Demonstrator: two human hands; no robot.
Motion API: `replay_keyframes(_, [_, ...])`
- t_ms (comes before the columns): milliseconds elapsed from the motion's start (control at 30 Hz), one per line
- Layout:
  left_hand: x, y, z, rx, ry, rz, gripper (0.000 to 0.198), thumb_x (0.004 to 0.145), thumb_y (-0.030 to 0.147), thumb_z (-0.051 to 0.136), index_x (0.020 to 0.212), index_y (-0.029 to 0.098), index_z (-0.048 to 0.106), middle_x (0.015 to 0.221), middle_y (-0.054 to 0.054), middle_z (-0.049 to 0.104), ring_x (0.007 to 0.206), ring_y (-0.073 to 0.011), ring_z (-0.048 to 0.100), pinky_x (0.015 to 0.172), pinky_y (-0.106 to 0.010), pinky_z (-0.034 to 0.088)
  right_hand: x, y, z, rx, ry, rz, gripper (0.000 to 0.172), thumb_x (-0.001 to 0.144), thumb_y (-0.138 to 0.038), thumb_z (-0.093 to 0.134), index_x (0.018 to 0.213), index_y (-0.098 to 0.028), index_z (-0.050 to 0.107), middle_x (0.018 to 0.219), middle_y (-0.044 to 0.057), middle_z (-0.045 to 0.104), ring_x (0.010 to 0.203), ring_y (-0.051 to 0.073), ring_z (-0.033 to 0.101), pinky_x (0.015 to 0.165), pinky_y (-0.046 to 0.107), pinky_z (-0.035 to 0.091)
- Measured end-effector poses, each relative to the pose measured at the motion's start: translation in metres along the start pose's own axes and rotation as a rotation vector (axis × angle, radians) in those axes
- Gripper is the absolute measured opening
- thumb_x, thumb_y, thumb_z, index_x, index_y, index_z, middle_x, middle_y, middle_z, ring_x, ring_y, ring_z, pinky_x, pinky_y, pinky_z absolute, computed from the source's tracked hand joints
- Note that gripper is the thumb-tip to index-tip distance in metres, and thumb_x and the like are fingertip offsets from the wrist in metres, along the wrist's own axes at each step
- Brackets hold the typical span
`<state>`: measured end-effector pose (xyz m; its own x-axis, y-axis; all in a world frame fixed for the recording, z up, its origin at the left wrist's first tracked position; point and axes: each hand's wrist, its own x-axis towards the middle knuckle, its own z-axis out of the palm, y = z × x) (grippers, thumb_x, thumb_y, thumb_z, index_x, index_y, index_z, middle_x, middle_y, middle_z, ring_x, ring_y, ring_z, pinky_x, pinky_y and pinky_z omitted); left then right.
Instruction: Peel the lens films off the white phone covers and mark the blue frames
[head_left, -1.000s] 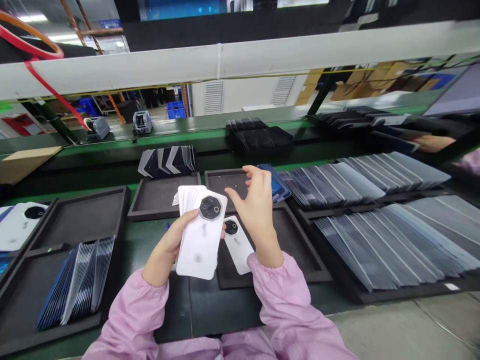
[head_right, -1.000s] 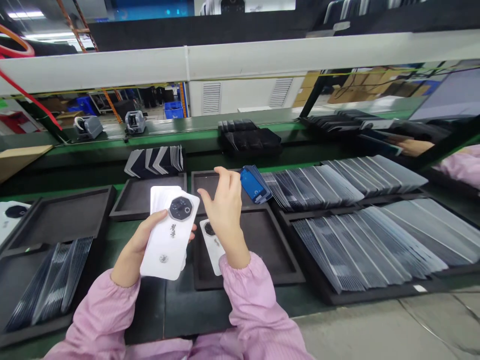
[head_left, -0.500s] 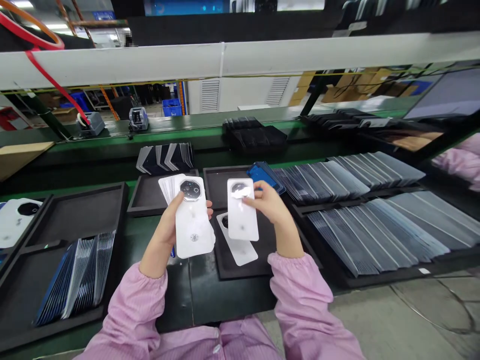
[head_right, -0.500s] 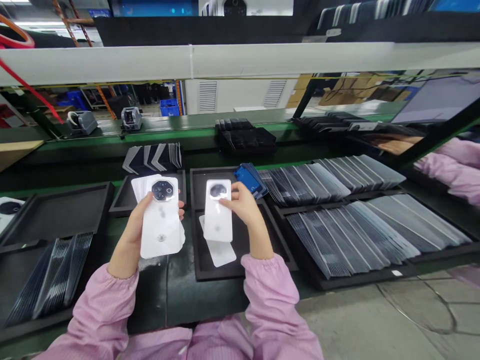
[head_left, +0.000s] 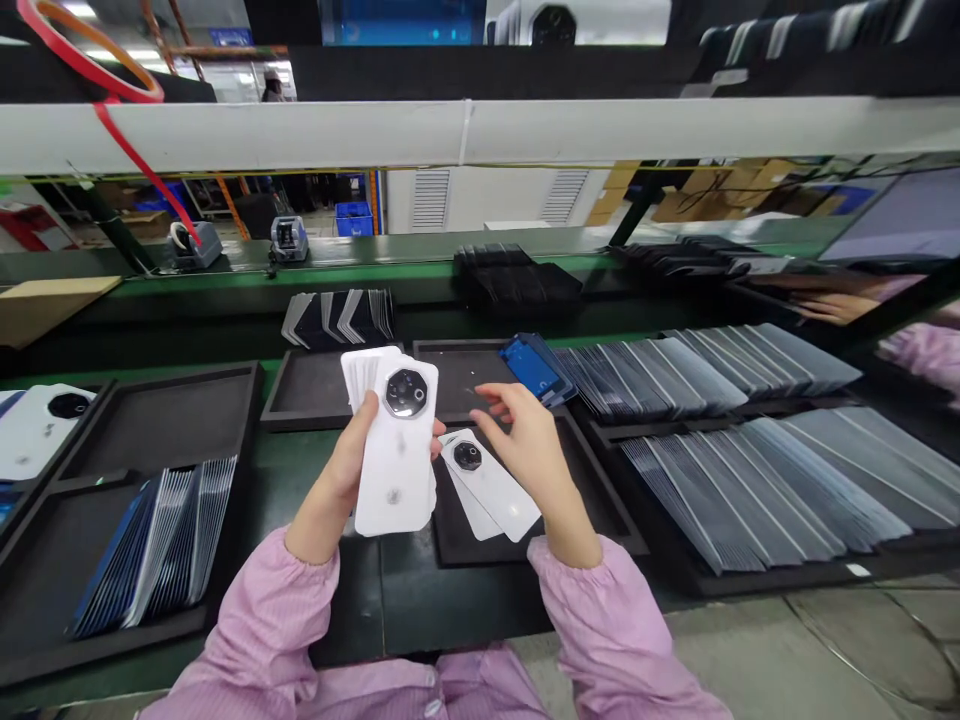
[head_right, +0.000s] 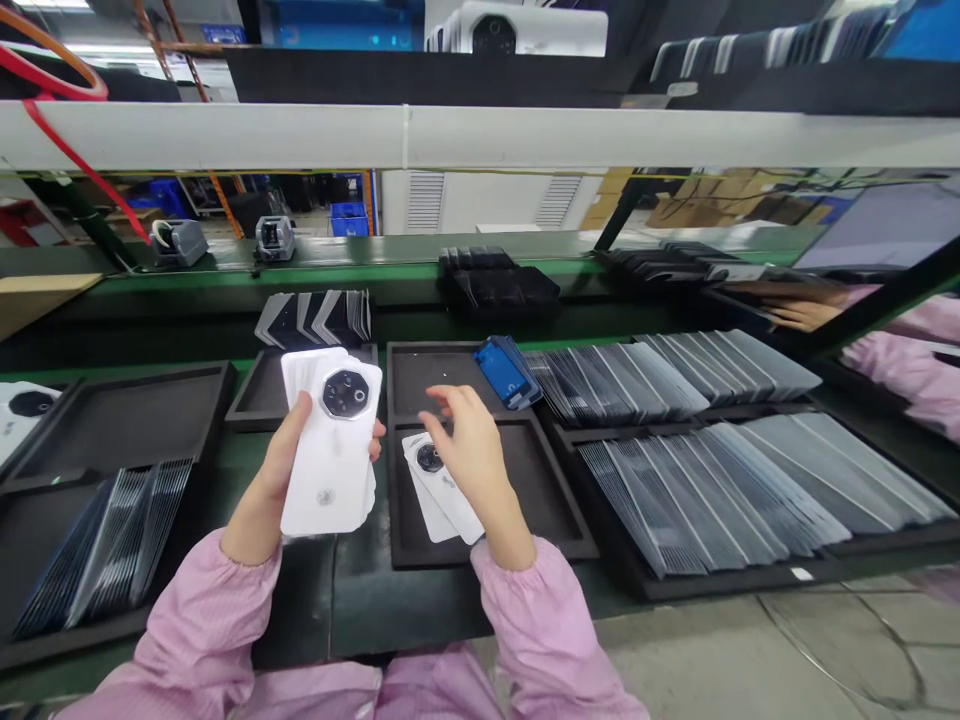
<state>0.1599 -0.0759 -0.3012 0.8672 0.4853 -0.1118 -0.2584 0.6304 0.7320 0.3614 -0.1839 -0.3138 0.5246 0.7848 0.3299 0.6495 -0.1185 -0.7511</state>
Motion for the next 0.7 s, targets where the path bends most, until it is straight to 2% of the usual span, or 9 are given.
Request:
replay_keyframes(100, [0.005, -0.014, -0.008, 0.072, -0.016, -0.035, 0.077, 0.081, 0.079, 0.071, 0.108, 0.007, 0.075, 0.093, -0.017, 0.078, 0.078, -0.0257, 0.073, 0.07, -0.032, 0.055, 0.001, -0.043, -0.003, 0.192, 0.097, -0.345, 0.012, 0.099, -0.027, 0.063, 0.107, -0.024, 0.072, 0.102, 0.007, 0.071, 0.094, 0.024, 0.069, 0.081, 0.037, 0.057])
replay_keyframes(167, [0.007, -0.02, -0.01, 0.15, -0.018, -0.018, 0.077, 0.081, 0.082, 0.07, 0.104, 0.008, 0.075, 0.085, -0.016, 0.077, 0.074, -0.0255, 0.072, 0.069, -0.032, 0.053, 0.002, -0.061, 0.0, 0.199, 0.169, -0.53, 0.01, 0.1, -0.024, 0.065, 0.105, -0.024, 0.073, 0.103, 0.007, 0.072, 0.096, 0.025, 0.068, 0.084, 0.04, 0.056])
replay_keyframes(200, [0.007, -0.022, -0.01, 0.192, -0.02, -0.002, 0.077, 0.081, 0.082, 0.069, 0.102, 0.009, 0.075, 0.082, -0.015, 0.077, 0.073, -0.0253, 0.072, 0.069, -0.032, 0.053, 0.003, -0.066, 0.002, 0.159, 0.182, -0.574, 0.009, 0.099, -0.023, 0.066, 0.104, -0.025, 0.073, 0.104, 0.007, 0.072, 0.097, 0.026, 0.068, 0.085, 0.041, 0.055])
replay_keyframes(300, [0.004, -0.021, -0.009, 0.297, -0.048, 0.044, 0.078, 0.081, 0.084, 0.068, 0.102, 0.009, 0.076, 0.08, -0.014, 0.075, 0.073, -0.0258, 0.072, 0.068, -0.032, 0.053, 0.009, -0.066, 0.004, 0.095, 0.125, -0.618, 0.006, 0.099, -0.02, 0.067, 0.099, -0.024, 0.071, 0.1, 0.007, 0.072, 0.095, 0.026, 0.068, 0.085, 0.041, 0.055])
replay_keyframes(467, [0.0, -0.02, -0.008, 0.376, -0.058, 0.064, 0.074, 0.082, 0.078, 0.073, 0.11, 0.011, 0.076, 0.093, -0.015, 0.076, 0.076, -0.026, 0.072, 0.066, -0.032, 0.054, 0.013, -0.052, -0.009, 0.177, -0.019, -0.608, 0.007, 0.098, -0.018, 0.068, 0.093, -0.023, 0.067, 0.094, 0.005, 0.069, 0.089, 0.023, 0.068, 0.079, 0.035, 0.057])
replay_keyframes(567, [-0.002, -0.02, -0.005, 0.374, -0.061, 0.046, 0.069, 0.083, 0.076, 0.073, 0.109, 0.012, 0.076, 0.091, -0.013, 0.075, 0.076, -0.0244, 0.071, 0.066, -0.031, 0.053, 0.011, -0.051, -0.015, 0.181, -0.041, -0.579, 0.012, 0.098, -0.019, 0.068, 0.086, -0.023, 0.065, 0.092, 0.005, 0.067, 0.085, 0.022, 0.067, 0.076, 0.034, 0.056])
replay_keyframes(700, [-0.01, -0.013, 0.005, 0.417, -0.071, 0.051, 0.065, 0.083, 0.073, 0.076, 0.108, 0.013, 0.075, 0.1, -0.015, 0.075, 0.084, -0.0253, 0.072, 0.071, -0.032, 0.056, 0.009, -0.054, -0.019, 0.221, -0.056, -0.559, 0.01, 0.095, -0.017, 0.072, 0.091, -0.022, 0.064, 0.09, 0.004, 0.068, 0.08, 0.02, 0.065, 0.072, 0.032, 0.055])
